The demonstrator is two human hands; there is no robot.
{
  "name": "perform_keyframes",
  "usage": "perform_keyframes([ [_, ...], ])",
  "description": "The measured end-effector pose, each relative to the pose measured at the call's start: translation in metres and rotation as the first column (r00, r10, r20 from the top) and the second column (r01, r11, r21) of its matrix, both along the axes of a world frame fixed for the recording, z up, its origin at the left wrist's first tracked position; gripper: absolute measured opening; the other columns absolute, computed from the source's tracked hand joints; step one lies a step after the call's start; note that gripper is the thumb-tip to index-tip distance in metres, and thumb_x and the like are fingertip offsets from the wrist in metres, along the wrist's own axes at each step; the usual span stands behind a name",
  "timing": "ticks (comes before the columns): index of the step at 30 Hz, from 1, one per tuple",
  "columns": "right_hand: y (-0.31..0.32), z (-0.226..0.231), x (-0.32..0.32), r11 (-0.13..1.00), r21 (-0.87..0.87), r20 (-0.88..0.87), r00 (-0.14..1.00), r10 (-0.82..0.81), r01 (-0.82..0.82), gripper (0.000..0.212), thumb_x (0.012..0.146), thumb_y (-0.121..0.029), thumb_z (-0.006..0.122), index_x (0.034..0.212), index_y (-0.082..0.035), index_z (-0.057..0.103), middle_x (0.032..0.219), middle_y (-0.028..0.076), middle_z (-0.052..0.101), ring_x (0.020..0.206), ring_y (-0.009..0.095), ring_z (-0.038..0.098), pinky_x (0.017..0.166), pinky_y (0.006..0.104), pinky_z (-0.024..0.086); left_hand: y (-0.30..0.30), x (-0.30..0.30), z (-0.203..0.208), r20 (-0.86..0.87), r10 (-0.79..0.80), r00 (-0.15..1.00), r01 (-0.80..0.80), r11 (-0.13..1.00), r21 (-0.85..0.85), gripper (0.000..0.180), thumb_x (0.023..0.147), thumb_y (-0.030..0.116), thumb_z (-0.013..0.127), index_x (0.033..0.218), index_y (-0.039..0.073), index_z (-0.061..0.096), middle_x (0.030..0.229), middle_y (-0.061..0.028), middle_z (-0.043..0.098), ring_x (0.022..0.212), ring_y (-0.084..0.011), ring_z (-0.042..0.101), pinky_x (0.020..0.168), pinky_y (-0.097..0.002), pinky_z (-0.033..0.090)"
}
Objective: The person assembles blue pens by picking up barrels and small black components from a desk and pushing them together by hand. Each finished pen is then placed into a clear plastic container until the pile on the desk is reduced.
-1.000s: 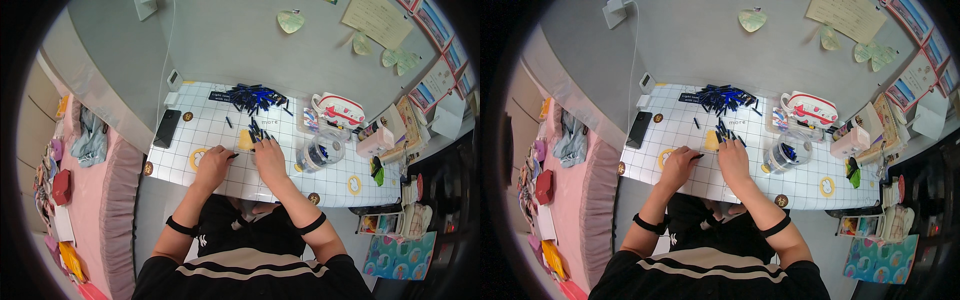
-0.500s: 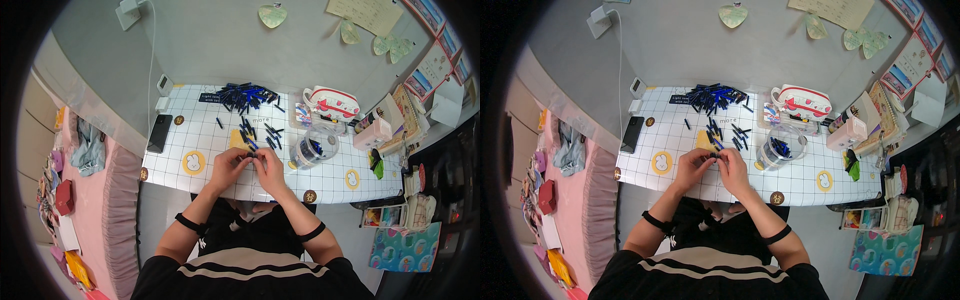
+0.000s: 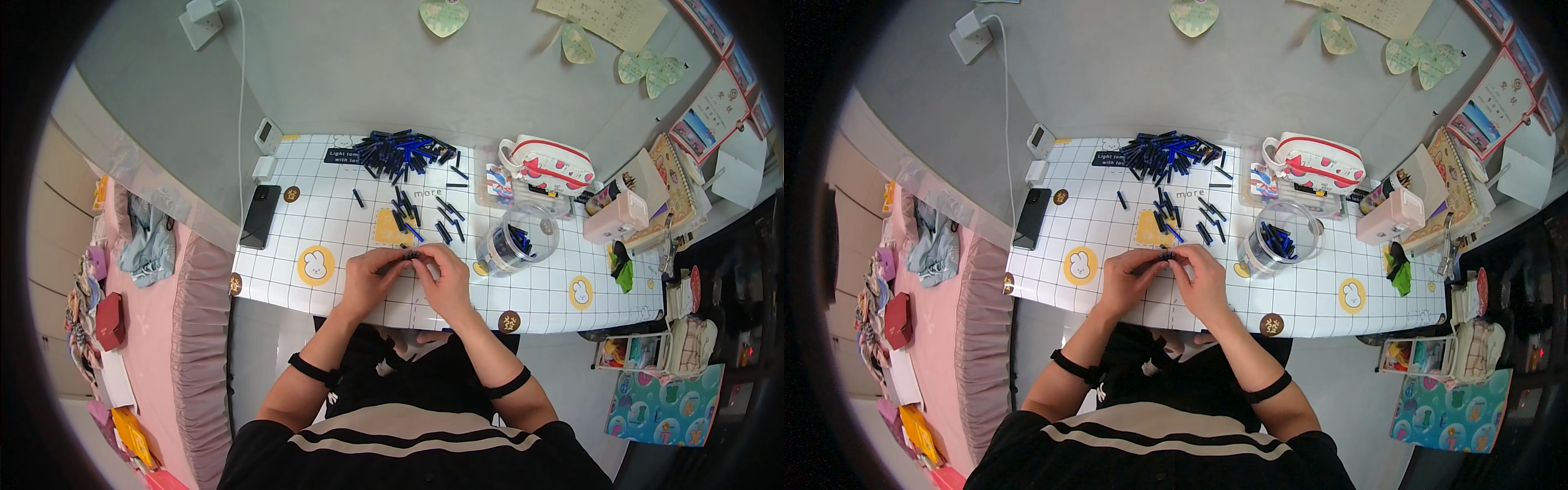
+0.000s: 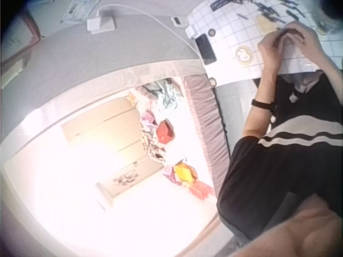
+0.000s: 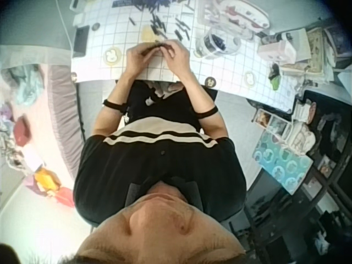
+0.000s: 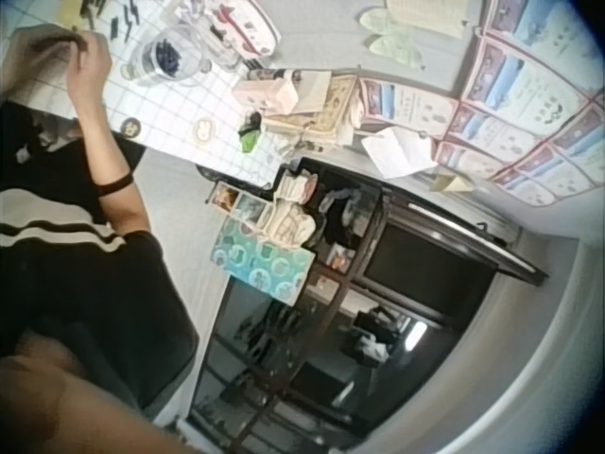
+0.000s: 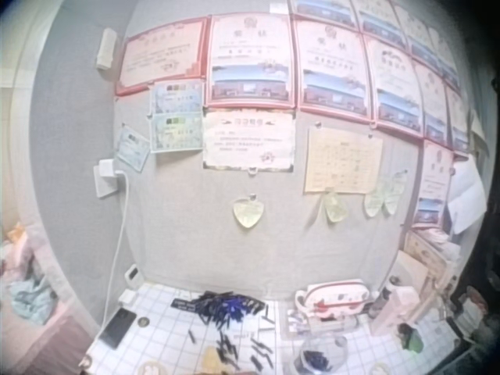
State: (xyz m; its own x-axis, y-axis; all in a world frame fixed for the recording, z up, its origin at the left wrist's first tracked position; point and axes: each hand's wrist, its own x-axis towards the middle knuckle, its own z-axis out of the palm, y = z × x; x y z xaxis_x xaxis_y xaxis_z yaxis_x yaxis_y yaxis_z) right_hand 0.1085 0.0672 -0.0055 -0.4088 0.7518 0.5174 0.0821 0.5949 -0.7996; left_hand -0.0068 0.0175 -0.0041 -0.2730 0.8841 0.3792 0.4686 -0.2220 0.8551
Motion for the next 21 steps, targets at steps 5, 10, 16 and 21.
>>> perform_keyframes([
  [5,-0.0007,0.0001,0.0004,0.999,-0.031,0.041,0.999,-0.012,0.013,0.015,0.064,0.003,0.051,0.079,0.000,0.051,0.074,0.009,0.053,0.064,0.017,0.053,0.056,0.0215,0.042,-0.0015,0.0003,0.0054,0.022,0.002,1.000,0.000,0.999,-0.055,0.016,0.064,0.003,0.057,0.079,0.000,0.055,0.071,-0.0094,0.056,0.062,-0.0145,0.055,0.055,-0.0212,0.043],
  [10,-0.0009,-0.0004,0.0004,0.999,0.017,0.046,0.998,-0.031,0.030,0.016,0.064,0.002,0.052,0.080,0.000,0.053,0.076,0.009,0.054,0.066,0.018,0.054,0.056,0.0220,0.042,-0.0010,-0.0011,0.0060,0.010,-0.019,1.000,0.020,0.999,-0.034,0.015,0.063,0.001,0.056,0.078,0.000,0.055,0.072,-0.0091,0.056,0.063,-0.0150,0.054,0.056,-0.0212,0.043],
  [16,-0.0024,-0.0010,0.0005,0.998,0.048,0.052,0.998,-0.046,0.043,0.017,0.065,0.000,0.052,0.081,-0.003,0.054,0.075,0.010,0.053,0.064,0.022,0.053,0.054,0.0250,0.042,-0.0018,-0.0008,0.0050,-0.022,-0.008,1.000,0.008,1.000,-0.015,0.015,0.062,0.002,0.057,0.076,0.001,0.055,0.072,-0.0085,0.055,0.060,-0.0154,0.054,0.053,-0.0205,0.043],
  [21,-0.0055,0.0019,0.0003,0.997,-0.059,0.023,0.999,-0.039,0.040,0.017,0.064,0.001,0.052,0.081,-0.003,0.054,0.075,0.009,0.053,0.061,0.020,0.053,0.050,0.0238,0.043,-0.0018,-0.0011,0.0033,-0.012,-0.021,1.000,0.020,0.999,-0.026,0.015,0.062,-0.001,0.056,0.077,0.000,0.055,0.073,-0.0089,0.055,0.063,-0.0154,0.054,0.055,-0.0214,0.043],
])
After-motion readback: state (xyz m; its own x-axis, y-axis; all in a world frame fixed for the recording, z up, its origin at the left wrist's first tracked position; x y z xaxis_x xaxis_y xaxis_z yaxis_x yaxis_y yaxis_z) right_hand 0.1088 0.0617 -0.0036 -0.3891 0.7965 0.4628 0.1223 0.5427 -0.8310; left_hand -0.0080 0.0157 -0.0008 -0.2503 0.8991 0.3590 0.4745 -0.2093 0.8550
